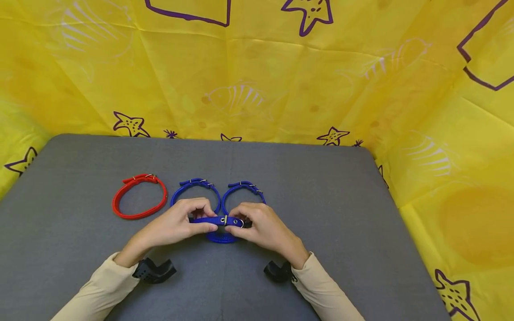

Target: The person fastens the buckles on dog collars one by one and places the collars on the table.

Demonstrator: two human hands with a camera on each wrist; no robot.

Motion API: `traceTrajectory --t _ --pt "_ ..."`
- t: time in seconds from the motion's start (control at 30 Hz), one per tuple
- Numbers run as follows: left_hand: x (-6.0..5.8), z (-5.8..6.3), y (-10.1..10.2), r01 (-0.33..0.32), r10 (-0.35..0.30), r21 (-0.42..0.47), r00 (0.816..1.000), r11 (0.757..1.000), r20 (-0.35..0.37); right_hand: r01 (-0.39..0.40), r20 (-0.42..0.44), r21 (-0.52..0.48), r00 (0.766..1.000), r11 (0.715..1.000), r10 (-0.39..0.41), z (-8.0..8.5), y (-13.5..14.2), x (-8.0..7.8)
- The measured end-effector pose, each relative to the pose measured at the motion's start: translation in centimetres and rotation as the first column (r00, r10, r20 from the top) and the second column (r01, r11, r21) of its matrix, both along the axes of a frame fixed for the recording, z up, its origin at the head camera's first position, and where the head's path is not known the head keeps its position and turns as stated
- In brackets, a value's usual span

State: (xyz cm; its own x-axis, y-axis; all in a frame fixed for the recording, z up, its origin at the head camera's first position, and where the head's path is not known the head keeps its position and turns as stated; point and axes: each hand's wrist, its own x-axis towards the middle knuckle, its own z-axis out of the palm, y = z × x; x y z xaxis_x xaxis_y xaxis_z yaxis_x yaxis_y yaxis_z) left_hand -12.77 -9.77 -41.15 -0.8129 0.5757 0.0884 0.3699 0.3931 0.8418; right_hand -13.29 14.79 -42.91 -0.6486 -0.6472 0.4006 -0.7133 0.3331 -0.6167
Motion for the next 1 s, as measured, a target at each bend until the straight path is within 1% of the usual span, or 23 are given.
traceTrajectory --t 0.1,0.27,0.4,0.53,0.63,0.73,0.83,0.9,1.0 --pt "0.1 0.0 0.2 -0.003 0.003 0.026 1.0 1.0 -0.009 -0.011 -0.021 0.002 1.0 1.0 0.011 -0.2 0.0 0.0" --pt "0.1 0.2 0.2 -0.008 0.009 0.043 0.999 0.999 -0.043 0.001 -0.032 0.003 0.999 1.0 -0.001 -0.3 0.0 0.0" --pt "0.0 0.5 -0.1 -0.02 0.021 0.014 0.997 1.0 -0.076 0.017 0.0 -0.004 1.0 1.0 -0.017 -0.3 0.0 -0.1" --pt "-0.1 0.7 -0.6 -0.026 0.024 -0.028 0.997 0.999 -0.07 0.03 0.055 0.005 0.998 1.0 -0.031 -0.2 0.0 -0.2" --pt "-0.3 0.7 -0.8 -0.035 0.032 -0.052 0.998 0.998 -0.06 0.04 0.07 0.011 0.997 0.999 -0.041 -0.3 0.0 -0.2" --pt "-0.3 0.5 -0.8 -0.04 0.037 -0.056 0.998 0.998 -0.049 0.036 0.047 0.004 0.998 0.999 -0.036 -0.4 -0.1 -0.3" --pt "-0.2 0.4 -0.5 -0.038 0.036 -0.038 0.999 0.999 -0.039 0.015 0.006 -0.008 1.0 1.0 -0.015 -0.4 -0.2 -0.2" --pt "-0.1 0.4 -0.3 -0.038 0.038 -0.022 0.998 0.999 -0.042 0.006 -0.021 -0.013 1.0 1.0 -0.007 -0.4 -0.2 -0.1" --pt "0.2 0.5 0.0 -0.05 0.05 -0.002 0.997 0.999 -0.053 0.005 -0.029 -0.021 1.0 1.0 -0.005 -0.3 -0.2 0.0"
